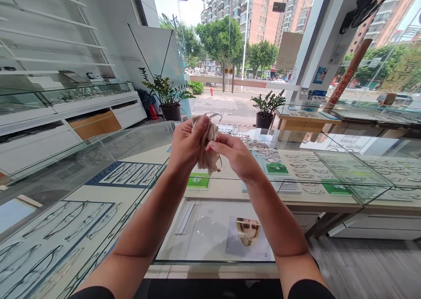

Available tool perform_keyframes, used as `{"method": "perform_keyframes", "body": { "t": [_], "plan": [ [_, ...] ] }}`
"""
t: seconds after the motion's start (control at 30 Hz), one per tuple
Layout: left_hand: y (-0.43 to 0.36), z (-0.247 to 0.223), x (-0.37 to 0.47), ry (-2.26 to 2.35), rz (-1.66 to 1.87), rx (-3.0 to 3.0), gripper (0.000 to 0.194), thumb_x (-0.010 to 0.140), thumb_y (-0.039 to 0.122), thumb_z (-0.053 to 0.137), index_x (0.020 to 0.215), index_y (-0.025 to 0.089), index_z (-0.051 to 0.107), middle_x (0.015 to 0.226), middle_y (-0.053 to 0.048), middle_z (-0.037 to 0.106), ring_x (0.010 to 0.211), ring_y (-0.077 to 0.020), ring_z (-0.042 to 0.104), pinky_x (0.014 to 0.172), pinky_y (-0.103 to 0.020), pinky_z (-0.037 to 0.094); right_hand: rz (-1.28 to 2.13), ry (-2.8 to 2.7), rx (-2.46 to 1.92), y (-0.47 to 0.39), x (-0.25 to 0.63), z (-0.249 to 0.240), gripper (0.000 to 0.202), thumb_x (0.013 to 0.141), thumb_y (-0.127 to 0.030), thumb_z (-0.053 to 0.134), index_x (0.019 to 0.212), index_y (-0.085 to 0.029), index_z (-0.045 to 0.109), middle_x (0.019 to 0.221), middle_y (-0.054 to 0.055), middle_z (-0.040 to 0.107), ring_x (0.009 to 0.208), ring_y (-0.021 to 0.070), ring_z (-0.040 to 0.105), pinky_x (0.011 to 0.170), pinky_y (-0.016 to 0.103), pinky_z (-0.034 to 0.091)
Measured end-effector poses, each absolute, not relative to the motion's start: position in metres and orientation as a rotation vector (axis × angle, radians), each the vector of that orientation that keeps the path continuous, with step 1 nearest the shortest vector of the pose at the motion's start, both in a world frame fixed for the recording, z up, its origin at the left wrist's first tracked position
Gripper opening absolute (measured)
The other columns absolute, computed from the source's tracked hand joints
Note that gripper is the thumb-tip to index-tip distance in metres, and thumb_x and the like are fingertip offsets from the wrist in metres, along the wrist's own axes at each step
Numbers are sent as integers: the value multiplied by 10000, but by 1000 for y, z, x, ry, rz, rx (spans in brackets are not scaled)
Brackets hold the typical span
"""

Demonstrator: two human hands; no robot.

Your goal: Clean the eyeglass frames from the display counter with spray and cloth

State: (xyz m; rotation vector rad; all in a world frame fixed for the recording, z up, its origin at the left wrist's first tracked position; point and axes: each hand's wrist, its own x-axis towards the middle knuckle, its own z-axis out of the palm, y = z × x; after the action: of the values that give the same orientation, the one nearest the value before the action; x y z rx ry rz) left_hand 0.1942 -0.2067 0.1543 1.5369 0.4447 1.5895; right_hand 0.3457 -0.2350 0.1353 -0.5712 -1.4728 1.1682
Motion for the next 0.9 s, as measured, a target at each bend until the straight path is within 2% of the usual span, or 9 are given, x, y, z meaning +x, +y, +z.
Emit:
{"method": "perform_keyframes", "body": {
  "t": [0.13, 0.27, 0.37, 0.43, 0.53, 0.7, 0.8, 0.9],
  "plan": [
    [-198, 156, 183, 378, 1383, 1558, 609, 859, 766, 857, 774, 184, 698, 659, -12, 664, 604, -142, 593, 582, -276, 472, 1196, -1406, -596, -232, 356, 141, 259, 824, -456, 880, 802, -218, 779, 883, 23, 713, 871, 176, 615, 880, 331, 538],
    [-191, 156, 172, 303, 1216, 1605, 516, 814, 659, 944, 880, 175, 778, 797, -53, 759, 712, -179, 682, 678, -290, 545, 1218, -1371, -603, -229, 362, 144, 273, 790, -459, 903, 773, -222, 768, 855, 18, 695, 816, 164, 592, 786, 318, 530],
    [-191, 157, 171, 293, 1189, 1630, 479, 753, 558, 1014, 951, 181, 794, 847, -53, 775, 731, -177, 690, 705, -289, 557, 1255, -1345, -575, -228, 361, 143, 288, 763, -461, 930, 768, -220, 770, 835, 14, 693, 793, 156, 587, 753, 306, 528],
    [-194, 157, 176, 317, 1258, 1625, 487, 716, 537, 1038, 926, 183, 778, 805, -29, 748, 680, -155, 647, 658, -274, 524, 1276, -1332, -567, -228, 359, 143, 287, 747, -457, 945, 796, -225, 784, 827, 10, 697, 790, 158, 591, 752, 306, 536],
    [-199, 155, 188, 368, 1455, 1606, 514, 726, 608, 1015, 837, 192, 734, 722, 4, 684, 620, -128, 566, 601, -264, 465, 1268, -1351, -564, -229, 356, 141, 283, 754, -463, 942, 815, -235, 786, 805, 6, 688, 781, 167, 589, 759, 320, 546],
    [-202, 148, 203, 436, 1745, 1564, 623, 858, 757, 861, 702, 202, 625, 632, 15, 580, 596, -117, 490, 575, -274, 414, 1252, -1437, -531, -232, 354, 140, 280, 824, -478, 903, 799, -230, 776, 821, 17, 691, 798, 176, 596, 770, 331, 534],
    [-198, 148, 199, 419, 1691, 1530, 650, 891, 791, 809, 692, 204, 611, 621, 12, 578, 576, -120, 498, 556, -277, 412, 1248, -1418, -538, -234, 357, 142, 267, 819, -455, 911, 802, -225, 776, 831, 12, 692, 803, 165, 595, 768, 317, 520],
    [-194, 150, 188, 358, 1455, 1557, 589, 871, 764, 847, 781, 197, 714, 702, -23, 679, 622, -153, 597, 590, -295, 488, 1237, -1360, -592, -234, 364, 147, 276, 782, -441, 926, 780, -221, 759, 832, 9, 684, 800, 159, 590, 770, 312, 522]
  ]
}}
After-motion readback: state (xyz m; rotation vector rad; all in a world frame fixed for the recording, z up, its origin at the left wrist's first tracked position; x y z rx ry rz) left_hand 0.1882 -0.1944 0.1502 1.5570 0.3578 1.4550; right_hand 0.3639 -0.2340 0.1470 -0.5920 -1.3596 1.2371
